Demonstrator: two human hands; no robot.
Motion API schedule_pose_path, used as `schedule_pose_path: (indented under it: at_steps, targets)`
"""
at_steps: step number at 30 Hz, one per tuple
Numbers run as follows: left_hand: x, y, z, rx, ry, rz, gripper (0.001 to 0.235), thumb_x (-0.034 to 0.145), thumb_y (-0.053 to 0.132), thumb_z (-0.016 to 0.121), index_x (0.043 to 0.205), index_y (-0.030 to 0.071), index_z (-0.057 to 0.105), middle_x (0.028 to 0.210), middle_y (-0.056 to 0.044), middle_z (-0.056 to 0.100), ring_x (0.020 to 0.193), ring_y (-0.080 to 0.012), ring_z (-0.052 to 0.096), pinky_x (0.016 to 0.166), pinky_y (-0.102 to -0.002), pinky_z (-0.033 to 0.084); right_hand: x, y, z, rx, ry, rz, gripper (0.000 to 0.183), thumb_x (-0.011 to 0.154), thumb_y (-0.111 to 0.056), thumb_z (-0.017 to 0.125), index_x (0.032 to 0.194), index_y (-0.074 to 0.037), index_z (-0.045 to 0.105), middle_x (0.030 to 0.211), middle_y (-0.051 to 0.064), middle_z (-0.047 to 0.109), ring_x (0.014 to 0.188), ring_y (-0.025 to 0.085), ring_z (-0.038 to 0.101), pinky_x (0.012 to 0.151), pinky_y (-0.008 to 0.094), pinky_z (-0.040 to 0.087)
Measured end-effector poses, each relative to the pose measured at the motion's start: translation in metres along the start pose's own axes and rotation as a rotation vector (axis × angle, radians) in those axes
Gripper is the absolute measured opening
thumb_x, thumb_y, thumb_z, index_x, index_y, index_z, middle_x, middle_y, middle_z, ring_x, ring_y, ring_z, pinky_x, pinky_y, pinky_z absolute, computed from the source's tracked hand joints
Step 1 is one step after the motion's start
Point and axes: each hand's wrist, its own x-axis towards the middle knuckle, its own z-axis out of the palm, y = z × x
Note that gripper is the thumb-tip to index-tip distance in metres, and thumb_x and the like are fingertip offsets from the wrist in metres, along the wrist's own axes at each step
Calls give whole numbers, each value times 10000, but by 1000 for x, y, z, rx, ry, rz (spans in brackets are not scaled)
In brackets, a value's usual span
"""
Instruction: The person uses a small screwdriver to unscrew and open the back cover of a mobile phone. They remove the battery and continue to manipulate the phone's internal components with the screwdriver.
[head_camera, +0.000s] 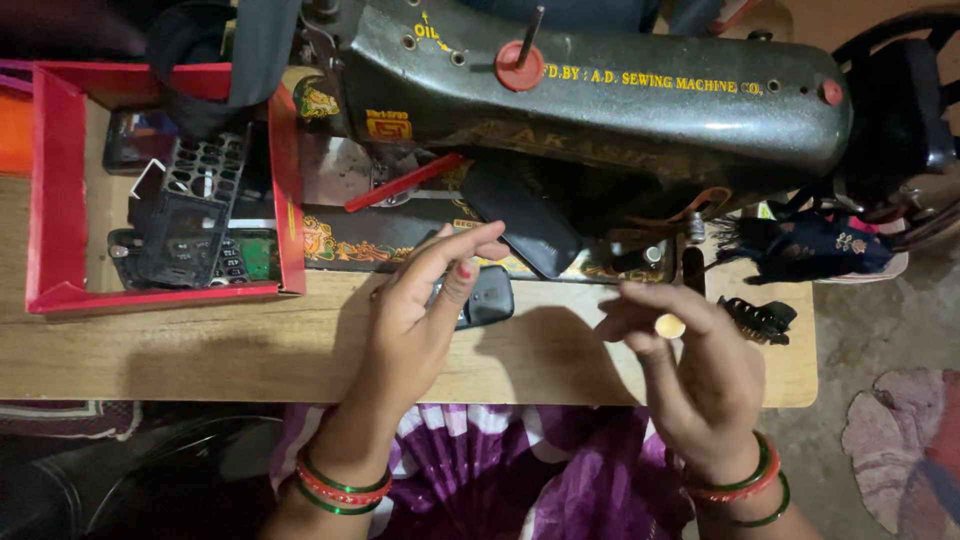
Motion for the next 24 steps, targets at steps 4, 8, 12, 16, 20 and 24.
schedule_pose_path:
  at_steps: [4,8,12,16,20,24]
  targets:
    - [-4,-2,3,-97,41,-17,359,1113,275,510,1348,38,643,1225,-85,735,1222,-188,659,1135,-364,470,-7,14,6,-320,-73,-4,297,921,-26,695,1215,-12,659,1058,140,732,925,219,725,785,322,559]
    - [-5,-1,3,33,77,84,315,1123,227,517,1304,20,671,1177,-94,754,1198,-209,682,1151,-359,468,-10,26,19,-330,-162,60,249,869,-32,735,1114,-56,703,873,73,700,793,239,692,696,345,527]
    - [-16,2,6,116,186,83,229,1085,163,580,1215,29,712,1088,-68,777,1066,-182,726,998,-313,552,-12,31,30,-385,-87,-22,193,881,-28,718,1070,-55,689,944,96,698,847,297,668,743,377,521]
    - [-22,4,6,270,288,162,177,1075,132,605,1187,45,711,1100,-56,744,1061,-196,722,1020,-353,562,-13,31,35,-376,-91,-32,175,869,-31,729,1038,-57,689,976,81,727,872,298,660,775,386,512]
    - [-22,7,6,822,240,259,401,900,343,720,1201,79,699,1209,-81,674,1207,-285,601,1131,-521,394,-18,35,35,-305,-33,-56,162,904,-50,719,1057,-34,669,1037,104,733,964,271,684,861,369,532]
    - [-25,8,4,985,113,138,700,730,510,822,1245,71,645,1246,-67,625,1290,-290,503,1180,-580,261,-33,39,27,-34,30,-54,128,1032,-7,534,1152,-17,579,1150,177,727,1103,284,688,993,398,549]
